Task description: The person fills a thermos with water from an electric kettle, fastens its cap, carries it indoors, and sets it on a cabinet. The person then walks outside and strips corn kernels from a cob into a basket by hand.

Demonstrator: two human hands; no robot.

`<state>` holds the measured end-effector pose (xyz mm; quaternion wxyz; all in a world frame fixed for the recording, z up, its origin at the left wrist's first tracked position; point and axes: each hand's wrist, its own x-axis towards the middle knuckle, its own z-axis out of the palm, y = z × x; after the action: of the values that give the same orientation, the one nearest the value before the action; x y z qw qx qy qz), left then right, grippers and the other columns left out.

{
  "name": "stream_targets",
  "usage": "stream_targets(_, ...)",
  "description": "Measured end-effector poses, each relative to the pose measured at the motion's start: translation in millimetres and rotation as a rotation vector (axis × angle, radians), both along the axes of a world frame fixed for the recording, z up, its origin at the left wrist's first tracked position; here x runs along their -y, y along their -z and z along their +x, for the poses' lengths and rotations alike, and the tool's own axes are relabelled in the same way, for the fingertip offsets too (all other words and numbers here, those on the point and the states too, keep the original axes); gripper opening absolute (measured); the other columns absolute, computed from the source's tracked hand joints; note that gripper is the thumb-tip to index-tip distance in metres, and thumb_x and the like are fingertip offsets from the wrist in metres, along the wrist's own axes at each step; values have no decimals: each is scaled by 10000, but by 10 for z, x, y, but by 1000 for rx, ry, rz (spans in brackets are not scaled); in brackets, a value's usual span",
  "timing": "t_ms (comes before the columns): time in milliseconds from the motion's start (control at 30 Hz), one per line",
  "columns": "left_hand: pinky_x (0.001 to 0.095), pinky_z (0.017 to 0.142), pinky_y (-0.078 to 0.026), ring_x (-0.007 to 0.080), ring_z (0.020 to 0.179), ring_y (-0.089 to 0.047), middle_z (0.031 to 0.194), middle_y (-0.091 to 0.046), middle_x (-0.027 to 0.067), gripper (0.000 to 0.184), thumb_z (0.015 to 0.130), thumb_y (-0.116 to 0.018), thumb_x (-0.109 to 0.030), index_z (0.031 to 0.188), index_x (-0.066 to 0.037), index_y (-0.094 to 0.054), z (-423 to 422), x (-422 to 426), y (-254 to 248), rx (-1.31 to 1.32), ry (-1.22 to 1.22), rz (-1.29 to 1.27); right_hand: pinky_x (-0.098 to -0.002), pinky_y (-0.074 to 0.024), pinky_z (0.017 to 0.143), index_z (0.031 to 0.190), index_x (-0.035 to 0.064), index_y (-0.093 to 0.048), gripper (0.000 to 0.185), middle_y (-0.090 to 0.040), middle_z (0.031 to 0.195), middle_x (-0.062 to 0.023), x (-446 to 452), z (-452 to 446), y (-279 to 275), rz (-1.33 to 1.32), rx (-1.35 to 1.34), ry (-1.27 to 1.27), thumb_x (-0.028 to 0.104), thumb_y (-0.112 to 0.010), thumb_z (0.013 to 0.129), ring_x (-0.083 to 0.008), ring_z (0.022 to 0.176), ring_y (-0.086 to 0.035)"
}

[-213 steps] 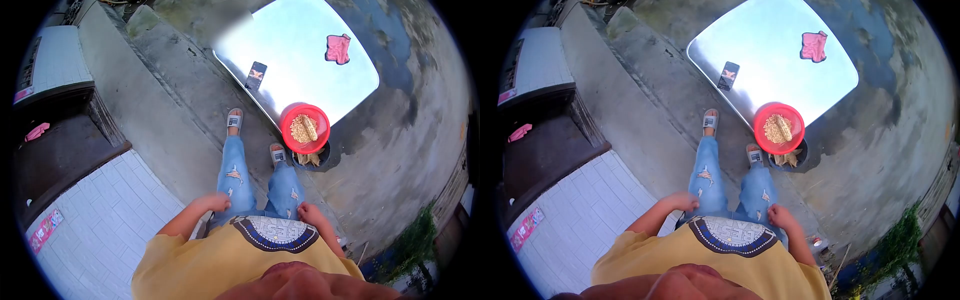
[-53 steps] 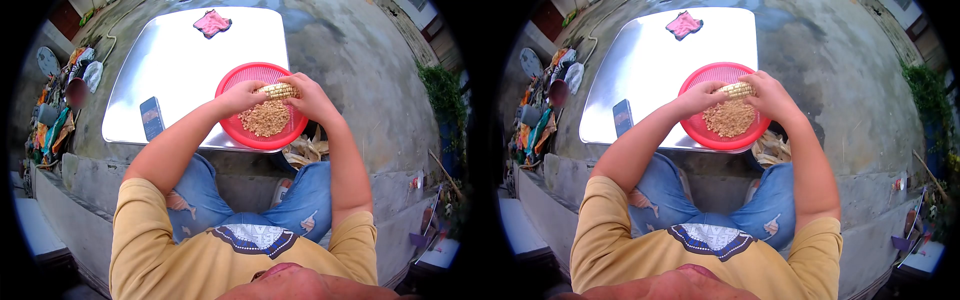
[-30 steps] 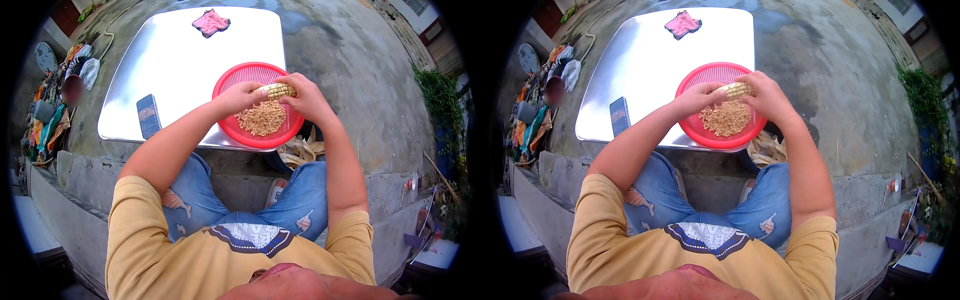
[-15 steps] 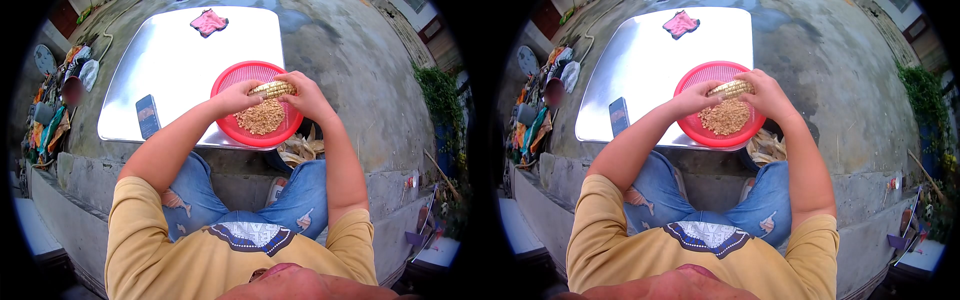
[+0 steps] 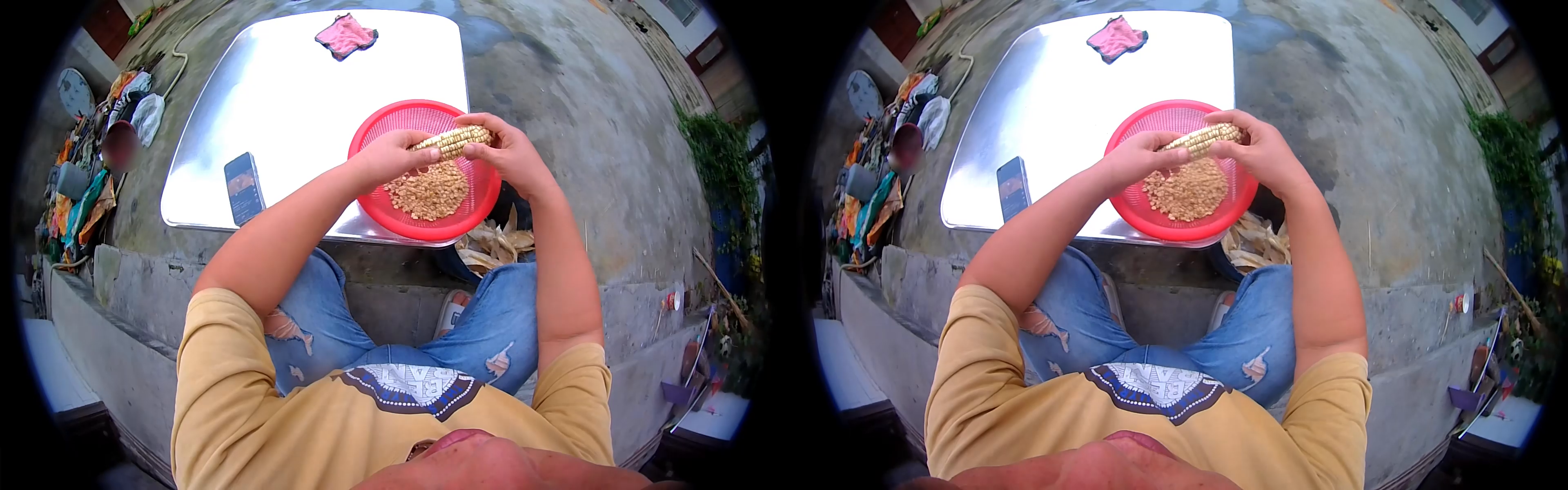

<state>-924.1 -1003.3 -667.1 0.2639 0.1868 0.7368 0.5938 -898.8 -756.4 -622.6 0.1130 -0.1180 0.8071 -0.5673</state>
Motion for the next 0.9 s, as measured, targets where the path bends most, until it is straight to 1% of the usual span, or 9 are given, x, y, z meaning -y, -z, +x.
stream_targets(100, 306, 846, -536, 141, 956, -645, 1075, -690, 71, 452, 991, -668, -292, 1332, -1, -608, 16, 7, -61, 41, 8, 17, -250, -529, 869, 1325, 61, -628, 400, -687, 1090, -25, -9, -19, 49, -85, 11, 8, 62, -713, 934, -91, 963, -640)
stream_targets(200, 308, 862, -532, 143, 981, -639, 1094, -687, 71, 440, 1001, -648, -310, 1317, -6, -616, 4, 5, 28, 52, 12, 51, -248, -528, 873, 1330, 57, -622, 408, -688, 1081, -22, -13, -28, 66, -55, 13, 9, 61, -714, 933, -90, 957, -639)
stream_targets(400, 320, 891, -533, 139, 1026, -637, 1107, -684, 69, 482, 1045, -574, -417, 1303, -13, -624, 40, -9, -62, 193, 1, 76, -251, -526, 873, 1310, 51, -632, 398, -688, 1075, -20, 46, 19, 9, -3, -14, 4, 63, -725, 924, -89, 964, -632)
stream_targets(500, 327, 897, -534, 137, 1033, -638, 1102, -685, 73, 483, 1061, -547, -419, 1294, -4, -625, 11, -19, 0, 173, 11, 67, -254, -527, 872, 1304, 47, -635, 393, -688, 1074, -21, 60, 23, 14, 21, -36, 8, 60, -725, 922, -90, 966, -632)
stream_targets(600, 328, 902, -533, 140, 1027, -639, 1110, -680, 80, 447, 1078, -523, -372, 1296, 8, -613, -1, -23, 1, 134, 11, 30, -257, -528, 873, 1307, 45, -632, 394, -688, 1078, -25, 37, -5, 58, -4, -14, 11, 60, -722, 924, -97, 964, -634)
stream_targets(700, 330, 902, -536, 144, 1023, -641, 1124, -673, 85, 436, 1077, -525, -345, 1317, 12, -593, -30, -22, 66, 75, 29, 3, -264, -519, 821, 1284, 45, -661, 390, -676, 1001, -34, 73, 23, 50, -76, 11, 67, 67, -732, 901, -101, 892, -618)
stream_targets(800, 326, 900, -536, 151, 1029, -644, 1139, -665, 87, 446, 1064, -549, -343, 1337, 9, -578, -42, -12, 104, 50, 52, 39, -266, -527, 834, 1294, 42, -654, 395, -680, 1026, -48, 71, 12, 65, -134, 49, 72, 69, -728, 907, -116, 899, -634)
stream_targets(900, 337, 895, -538, 175, 1029, -665, 1127, -684, 101, 471, 1039, -595, -366, 1350, -13, -585, 9, -22, 62, 26, 30, 41, -268, -532, 832, 1300, 40, -651, 392, -681, 1044, -61, 78, 7, 62, -138, 71, 86, 76, -723, 917, -127, 899, -643)
